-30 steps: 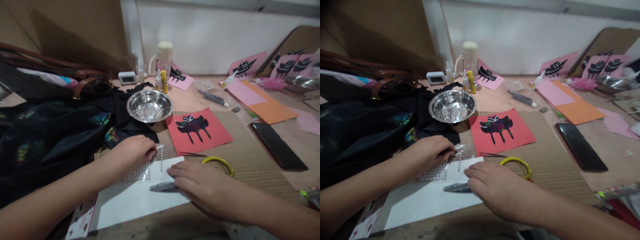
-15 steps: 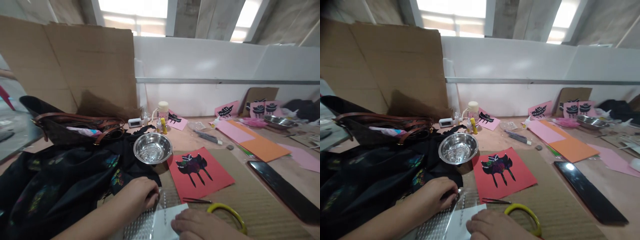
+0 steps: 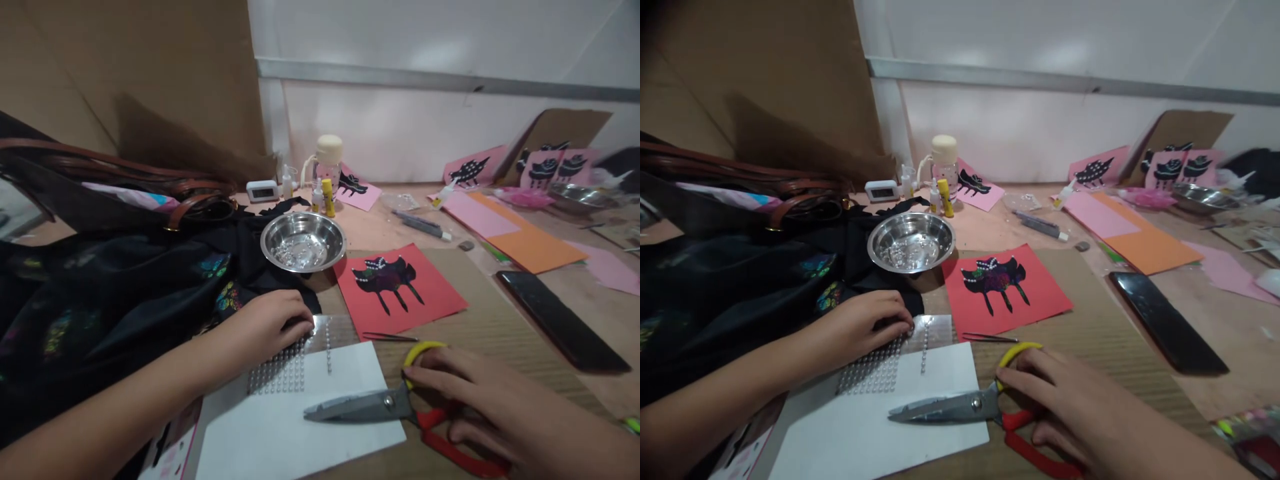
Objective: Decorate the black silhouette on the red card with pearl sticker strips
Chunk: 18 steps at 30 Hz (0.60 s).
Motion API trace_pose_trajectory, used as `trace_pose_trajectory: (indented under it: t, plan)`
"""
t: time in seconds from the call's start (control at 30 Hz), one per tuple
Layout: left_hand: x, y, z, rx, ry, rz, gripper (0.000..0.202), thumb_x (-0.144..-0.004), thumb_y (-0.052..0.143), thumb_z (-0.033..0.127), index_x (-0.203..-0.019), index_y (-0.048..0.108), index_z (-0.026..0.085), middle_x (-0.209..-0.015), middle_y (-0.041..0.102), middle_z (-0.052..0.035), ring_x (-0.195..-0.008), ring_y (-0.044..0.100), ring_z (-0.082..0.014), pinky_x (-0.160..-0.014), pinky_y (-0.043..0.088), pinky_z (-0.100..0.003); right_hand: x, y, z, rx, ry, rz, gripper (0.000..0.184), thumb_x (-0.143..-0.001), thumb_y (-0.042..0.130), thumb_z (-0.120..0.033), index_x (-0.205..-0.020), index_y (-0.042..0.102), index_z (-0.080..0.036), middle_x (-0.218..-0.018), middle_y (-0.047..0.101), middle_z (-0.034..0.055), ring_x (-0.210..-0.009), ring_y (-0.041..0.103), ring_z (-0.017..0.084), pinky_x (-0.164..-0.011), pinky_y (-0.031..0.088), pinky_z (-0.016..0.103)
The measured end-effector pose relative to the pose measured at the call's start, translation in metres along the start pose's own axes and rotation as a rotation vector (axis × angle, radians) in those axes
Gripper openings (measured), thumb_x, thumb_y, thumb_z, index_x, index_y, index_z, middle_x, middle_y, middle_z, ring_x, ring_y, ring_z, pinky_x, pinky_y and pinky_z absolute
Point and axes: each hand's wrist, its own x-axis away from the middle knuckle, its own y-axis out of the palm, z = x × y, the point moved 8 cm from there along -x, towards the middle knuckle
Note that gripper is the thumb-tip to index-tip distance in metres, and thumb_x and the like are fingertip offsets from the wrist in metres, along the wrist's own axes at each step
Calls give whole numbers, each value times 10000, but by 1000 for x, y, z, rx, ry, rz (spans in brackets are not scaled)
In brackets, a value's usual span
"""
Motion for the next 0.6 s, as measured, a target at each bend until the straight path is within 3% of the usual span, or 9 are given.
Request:
trace_pose_trajectory:
  t: [0.07, 0.2, 0.33, 0.4, 0.5, 0.6]
  plan:
    - [0, 1, -1, 9, 10, -5, 185, -965, 560, 223, -943, 736, 172, -930, 689, -47, -864, 651, -165, -787, 479, -258, -2, 8, -2, -17, -30, -95, 547, -869, 622, -176, -1386, 611, -357, -1220, 717, 98, -1009, 731, 244, -839, 615, 302]
    - [0, 1, -1, -4, 22, -13, 187, -969, 566, 250, -936, 733, 174, -932, 693, -42, -855, 649, -165, -769, 473, -256, -8, 7, -9, 33, -78, -149, 641, -840, 592, -138, -1436, 557, -371, -1201, 725, 106, -972, 738, 264, -793, 624, 330]
    - [-1, -1, -2, 25, 5, -25, 184, -968, 574, 266, -936, 735, 185, -938, 699, -36, -871, 653, -170, -773, 476, -259, -4, 1, -7, 19, -94, -125, 699, -784, 587, -125, -1444, 555, -354, -1205, 736, 99, -944, 758, 255, -765, 628, 280]
    - [-1, -2, -1, 36, 3, -29, 175, -962, 582, 261, -934, 736, 182, -939, 703, -36, -875, 656, -171, -779, 477, -262, 1, -2, -1, -37, -105, -98, 723, -769, 594, -120, -1450, 547, -361, -1270, 715, 79, -1012, 749, 244, -832, 613, 252]
    - [-1, -3, 0, 28, 16, -34, 171, -957, 590, 259, -939, 738, 176, -946, 706, -42, -875, 658, -175, -778, 477, -265, 4, -4, 11, -77, -101, -83, 691, -804, 633, -187, -1457, 528, -389, -1360, 669, 42, -1134, 705, 251, -965, 566, 279]
    - [-1, -3, 1, 17, 27, -29, 182, -960, 584, 264, -931, 740, 175, -930, 702, -43, -858, 657, -173, -760, 474, -262, 0, -8, 24, -91, 34, -59, 572, -865, 631, -341, -1432, 566, -364, -1369, 662, 60, -1158, 688, 300, -952, 586, 346]
